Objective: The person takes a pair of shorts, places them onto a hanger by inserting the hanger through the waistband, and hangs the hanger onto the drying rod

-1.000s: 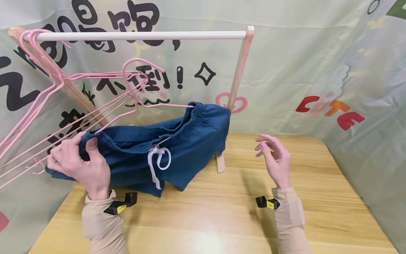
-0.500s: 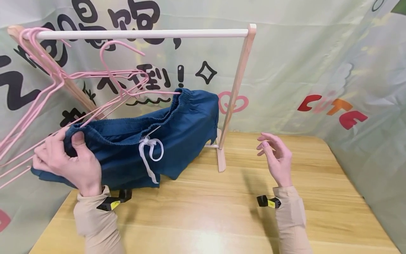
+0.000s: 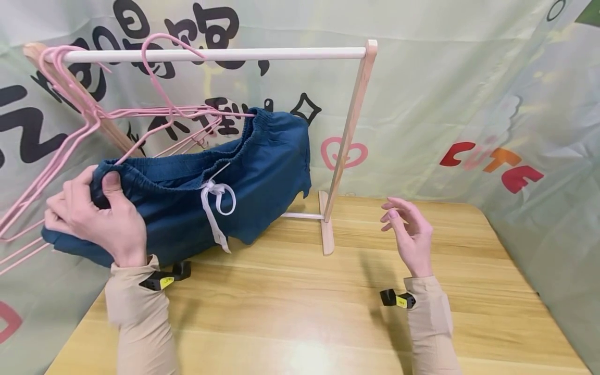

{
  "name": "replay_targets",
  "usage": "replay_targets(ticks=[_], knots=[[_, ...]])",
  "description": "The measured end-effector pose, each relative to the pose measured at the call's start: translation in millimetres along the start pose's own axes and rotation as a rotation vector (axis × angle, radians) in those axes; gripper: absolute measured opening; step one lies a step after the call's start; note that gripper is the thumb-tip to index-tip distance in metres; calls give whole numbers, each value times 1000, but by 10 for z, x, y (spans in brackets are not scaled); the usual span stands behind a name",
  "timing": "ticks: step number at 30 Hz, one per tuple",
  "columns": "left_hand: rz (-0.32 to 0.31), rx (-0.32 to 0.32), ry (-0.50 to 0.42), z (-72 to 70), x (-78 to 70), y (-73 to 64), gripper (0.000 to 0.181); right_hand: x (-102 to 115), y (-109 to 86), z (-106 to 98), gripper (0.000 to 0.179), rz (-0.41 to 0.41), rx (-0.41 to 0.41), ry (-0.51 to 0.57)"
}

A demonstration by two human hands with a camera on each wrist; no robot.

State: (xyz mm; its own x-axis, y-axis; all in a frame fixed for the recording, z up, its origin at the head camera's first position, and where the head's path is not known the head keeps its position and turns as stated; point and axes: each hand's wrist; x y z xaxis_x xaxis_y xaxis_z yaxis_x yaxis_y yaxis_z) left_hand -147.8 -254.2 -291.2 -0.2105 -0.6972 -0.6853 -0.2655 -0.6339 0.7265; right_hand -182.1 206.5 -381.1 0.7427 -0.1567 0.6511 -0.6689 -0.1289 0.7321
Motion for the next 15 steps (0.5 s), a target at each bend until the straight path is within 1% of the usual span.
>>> replay_targets(ticks=[9, 15], knots=[[-18, -7, 8, 76, -7, 60, 26, -22, -4, -9, 28, 0, 1, -8], [-45, -2, 27, 97, -8, 85, 28, -17, -6, -17, 29, -2, 4, -1]])
Point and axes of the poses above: each hand's wrist, its own y-axis towards the middle knuckle, its own z-axis out of the palm, x = y × z, and after that the axes turned 10 degrees about x, right-handed
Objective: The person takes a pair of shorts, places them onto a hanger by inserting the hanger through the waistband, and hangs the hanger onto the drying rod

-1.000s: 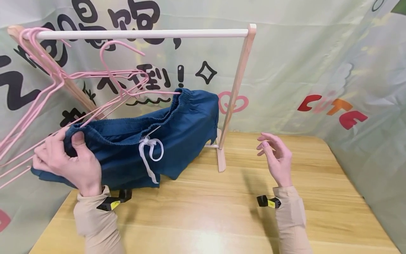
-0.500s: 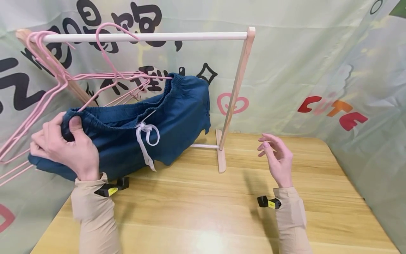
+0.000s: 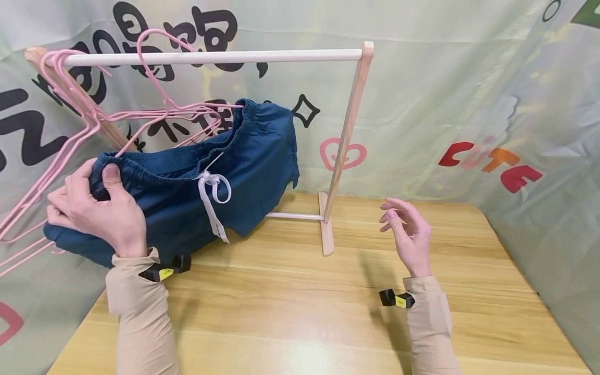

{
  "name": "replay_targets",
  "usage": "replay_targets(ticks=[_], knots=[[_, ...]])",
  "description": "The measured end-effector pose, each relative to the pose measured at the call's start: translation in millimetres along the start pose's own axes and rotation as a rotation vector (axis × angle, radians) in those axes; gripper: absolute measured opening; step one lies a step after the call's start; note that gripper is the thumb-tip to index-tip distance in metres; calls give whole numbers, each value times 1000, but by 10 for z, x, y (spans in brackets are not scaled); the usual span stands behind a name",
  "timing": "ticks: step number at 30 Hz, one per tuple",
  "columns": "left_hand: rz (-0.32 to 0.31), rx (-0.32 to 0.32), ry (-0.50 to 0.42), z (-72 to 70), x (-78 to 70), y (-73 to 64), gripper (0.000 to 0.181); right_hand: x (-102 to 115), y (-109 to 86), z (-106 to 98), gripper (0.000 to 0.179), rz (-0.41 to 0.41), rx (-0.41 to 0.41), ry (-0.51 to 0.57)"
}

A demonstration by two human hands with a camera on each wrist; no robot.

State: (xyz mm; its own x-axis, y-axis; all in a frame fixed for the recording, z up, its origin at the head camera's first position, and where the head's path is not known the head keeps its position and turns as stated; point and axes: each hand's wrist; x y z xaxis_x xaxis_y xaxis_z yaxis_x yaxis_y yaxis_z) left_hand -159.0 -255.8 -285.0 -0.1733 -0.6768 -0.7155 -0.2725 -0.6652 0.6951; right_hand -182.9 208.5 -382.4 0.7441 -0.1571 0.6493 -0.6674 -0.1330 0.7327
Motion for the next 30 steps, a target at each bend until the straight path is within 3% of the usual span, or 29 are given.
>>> replay_targets(ticks=[9, 16, 22, 24, 27, 30], knots=[[-32, 15, 7, 35, 66, -41, 45, -2, -6, -7, 28, 13, -2, -10], [4, -4, 25, 28, 131, -76, 28, 7, -13, -1, 27, 24, -3, -18], [34, -73, 75, -9, 36, -162, 26, 7, 7, 23, 26, 20, 0, 4], [73, -96, 47, -10, -22, -212, 28, 13, 16, 32, 25, 32, 1, -11], [169, -114, -77, 30, -147, -337, 28, 6, 14, 37, 24, 58, 2, -46], [278, -74, -240, 111, -283, -520, 26, 5, 2, 36, 24, 81, 17, -101]])
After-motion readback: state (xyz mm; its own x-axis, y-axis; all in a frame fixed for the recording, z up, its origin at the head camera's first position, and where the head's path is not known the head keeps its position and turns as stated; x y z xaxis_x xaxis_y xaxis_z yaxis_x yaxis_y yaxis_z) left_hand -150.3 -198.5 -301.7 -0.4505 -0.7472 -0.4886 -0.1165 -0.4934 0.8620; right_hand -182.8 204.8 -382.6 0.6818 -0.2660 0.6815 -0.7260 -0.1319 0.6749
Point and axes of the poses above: each hand's wrist, its own y-axis towards the middle knuckle, its own z-axis out of the palm, x = y × z, and after that the axes turned 10 degrees about x, right-handed
